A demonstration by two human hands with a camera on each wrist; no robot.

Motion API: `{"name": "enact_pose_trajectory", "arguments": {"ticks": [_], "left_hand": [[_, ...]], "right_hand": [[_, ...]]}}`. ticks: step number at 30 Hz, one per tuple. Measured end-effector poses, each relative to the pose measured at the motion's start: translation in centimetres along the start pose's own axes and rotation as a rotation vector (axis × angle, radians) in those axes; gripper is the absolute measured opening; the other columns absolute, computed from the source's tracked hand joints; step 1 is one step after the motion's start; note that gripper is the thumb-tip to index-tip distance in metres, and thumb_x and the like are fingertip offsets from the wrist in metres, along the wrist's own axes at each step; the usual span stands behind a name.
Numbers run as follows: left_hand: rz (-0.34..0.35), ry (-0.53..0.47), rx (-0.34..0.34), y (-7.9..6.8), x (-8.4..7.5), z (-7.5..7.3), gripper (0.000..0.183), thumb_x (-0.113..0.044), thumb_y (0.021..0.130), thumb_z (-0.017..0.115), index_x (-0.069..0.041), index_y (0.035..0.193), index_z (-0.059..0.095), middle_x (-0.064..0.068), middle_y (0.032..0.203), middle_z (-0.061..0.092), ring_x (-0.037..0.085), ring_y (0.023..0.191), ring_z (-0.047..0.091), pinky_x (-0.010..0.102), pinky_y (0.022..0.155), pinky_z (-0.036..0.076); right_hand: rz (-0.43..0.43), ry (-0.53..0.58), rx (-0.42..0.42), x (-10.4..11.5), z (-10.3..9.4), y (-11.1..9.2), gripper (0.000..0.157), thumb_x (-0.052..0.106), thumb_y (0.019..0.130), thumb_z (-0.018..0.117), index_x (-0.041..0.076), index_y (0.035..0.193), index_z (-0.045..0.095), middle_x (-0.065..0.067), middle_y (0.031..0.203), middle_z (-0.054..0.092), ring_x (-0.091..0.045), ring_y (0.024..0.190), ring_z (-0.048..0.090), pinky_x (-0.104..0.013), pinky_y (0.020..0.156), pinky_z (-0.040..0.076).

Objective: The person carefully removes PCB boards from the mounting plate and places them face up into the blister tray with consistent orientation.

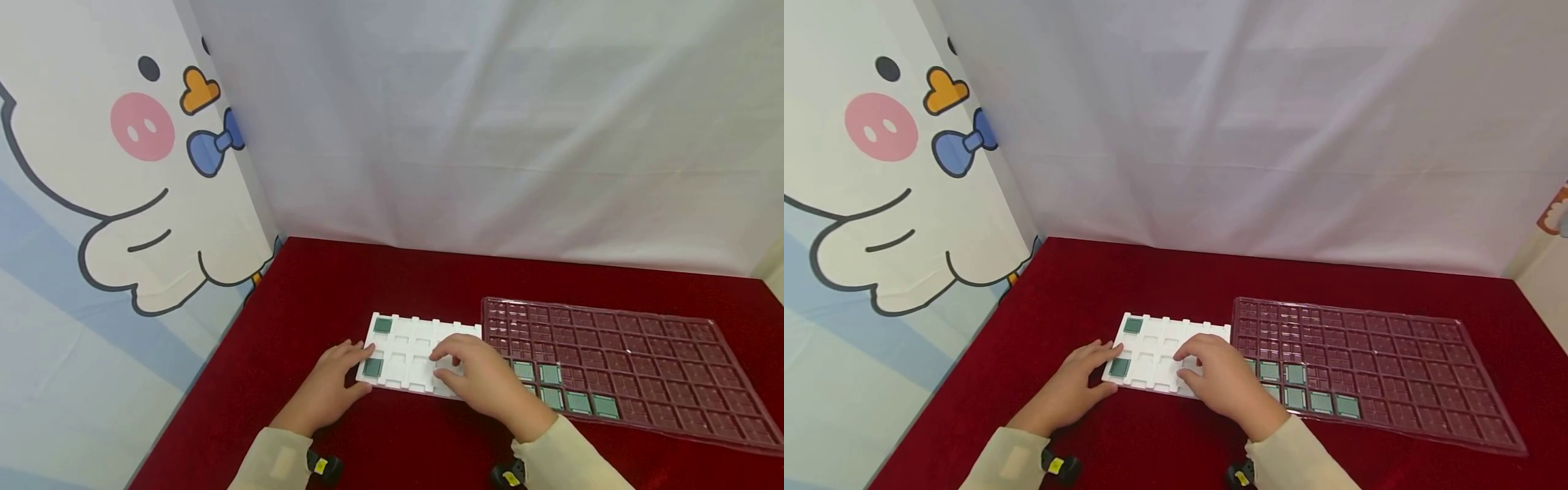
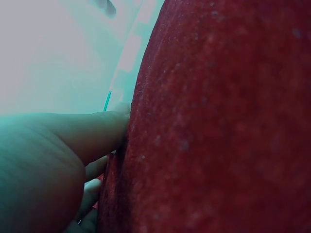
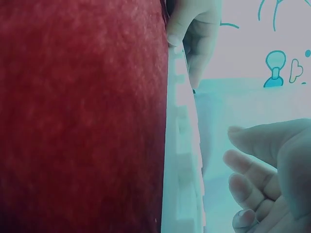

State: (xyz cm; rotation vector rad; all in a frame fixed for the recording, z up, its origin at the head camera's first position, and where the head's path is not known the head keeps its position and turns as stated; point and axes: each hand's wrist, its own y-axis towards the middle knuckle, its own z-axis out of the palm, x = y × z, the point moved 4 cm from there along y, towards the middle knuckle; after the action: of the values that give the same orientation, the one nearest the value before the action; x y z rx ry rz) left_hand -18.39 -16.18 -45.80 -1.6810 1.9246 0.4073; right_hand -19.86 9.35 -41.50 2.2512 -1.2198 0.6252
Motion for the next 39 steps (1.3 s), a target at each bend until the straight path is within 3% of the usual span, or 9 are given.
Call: {"name": "enact_pose_trajectory", "arguments": {"ticks": [20,29,39], "left_hand": [[0.009,-0.009,0.009,0.0,-0.1,0.0,0.065,-0.022,0.094,0.078,-0.024,0.154,0.052,0.004,0.16,0.045,0.031,0.152,0.029,0.058,0.118,0.03],[0.033,0.002,0.001,-0.2,0.0,-0.1,0.065,-0.021,0.094,0.078,-0.024,0.153,0.053,0.005,0.159,0.046,0.033,0.151,0.03,0.059,0.117,0.031],[0.035,0.009,0.001,-0.2,0.2,0.0,0.064,-0.022,0.094,0.078,-0.024,0.153,0.053,0.006,0.159,0.045,0.033,0.151,0.03,0.06,0.117,0.031]], "right_hand": [[-0.011,0.032,0.052,2.0,1.6,1.5,0.014,0.013,0.092,0.079,0.016,0.105,0.075,0.006,0.109,0.069,-0.014,0.088,0.059,-0.037,0.079,0.052],[-0.083,0.031,0.065,3.7,3.0,2.5,0.015,0.012,0.092,0.078,0.015,0.106,0.075,0.004,0.109,0.071,-0.015,0.087,0.062,-0.036,0.078,0.053],[-0.098,0.003,0.095,4.2,3.8,3.1,0.016,0.015,0.093,0.078,0.015,0.109,0.076,0.004,0.112,0.071,-0.012,0.088,0.063,-0.035,0.081,0.056]]}}
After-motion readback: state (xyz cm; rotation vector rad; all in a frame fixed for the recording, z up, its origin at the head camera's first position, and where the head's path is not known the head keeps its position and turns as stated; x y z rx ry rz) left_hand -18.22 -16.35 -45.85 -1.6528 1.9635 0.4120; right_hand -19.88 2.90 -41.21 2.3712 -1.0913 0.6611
